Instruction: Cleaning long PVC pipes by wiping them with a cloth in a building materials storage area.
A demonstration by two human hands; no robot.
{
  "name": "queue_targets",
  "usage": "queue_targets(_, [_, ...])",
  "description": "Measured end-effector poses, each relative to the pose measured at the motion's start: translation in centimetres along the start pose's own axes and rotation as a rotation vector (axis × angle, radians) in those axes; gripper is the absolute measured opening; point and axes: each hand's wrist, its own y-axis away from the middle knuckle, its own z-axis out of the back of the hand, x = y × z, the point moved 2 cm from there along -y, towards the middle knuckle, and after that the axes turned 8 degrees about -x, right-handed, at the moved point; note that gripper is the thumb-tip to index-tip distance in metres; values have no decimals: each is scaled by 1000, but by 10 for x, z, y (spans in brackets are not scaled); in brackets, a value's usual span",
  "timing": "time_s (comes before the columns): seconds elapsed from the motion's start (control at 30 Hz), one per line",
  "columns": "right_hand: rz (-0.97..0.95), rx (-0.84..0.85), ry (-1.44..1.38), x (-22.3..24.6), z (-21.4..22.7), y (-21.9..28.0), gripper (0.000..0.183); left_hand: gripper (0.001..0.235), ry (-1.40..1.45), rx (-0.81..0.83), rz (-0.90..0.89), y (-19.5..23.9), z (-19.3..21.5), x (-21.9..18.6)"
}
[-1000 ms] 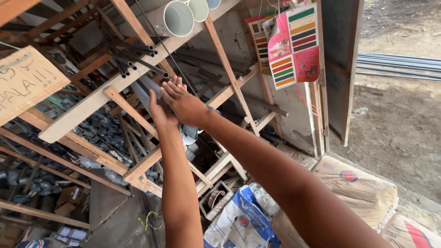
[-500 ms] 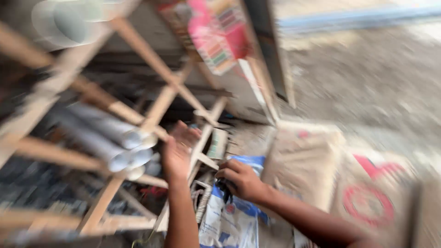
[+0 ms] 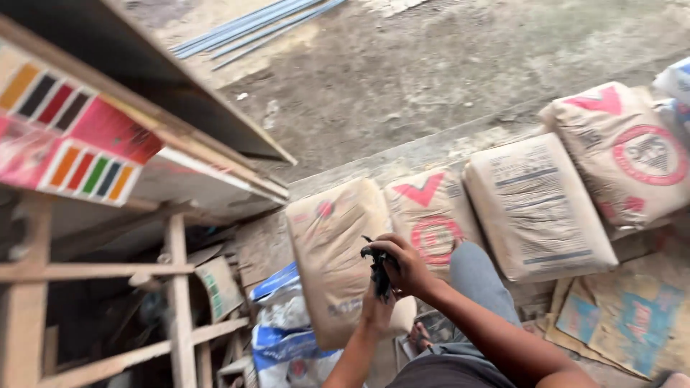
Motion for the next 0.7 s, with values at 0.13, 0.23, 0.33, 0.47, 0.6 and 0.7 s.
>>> queue_targets(0.13, [-105, 3, 82, -62, 36, -38, 44, 50, -159, -121, -61, -43, -97, -37])
queue_targets(0.23, [-207, 163, 110, -112, 68, -86, 58, 42, -234, -147, -152, -105, -157, -53])
queue_targets(0.33, [-388, 309, 138, -167, 107, -137, 82, 44, -396, -95, -143, -142, -239, -67])
queue_targets(0.47, [-526, 401, 342, -199, 169, -218, 89, 33, -942, 75, -155, -182, -336, -102])
queue_targets(0.6, [-503, 390, 352, -230, 212, -295, 84, 35, -963, 96, -205, -224, -371, -138])
queue_targets(0.7, [-475, 357, 387, -263, 232, -361, 79, 36, -716, 23, -226, -273, -380, -179])
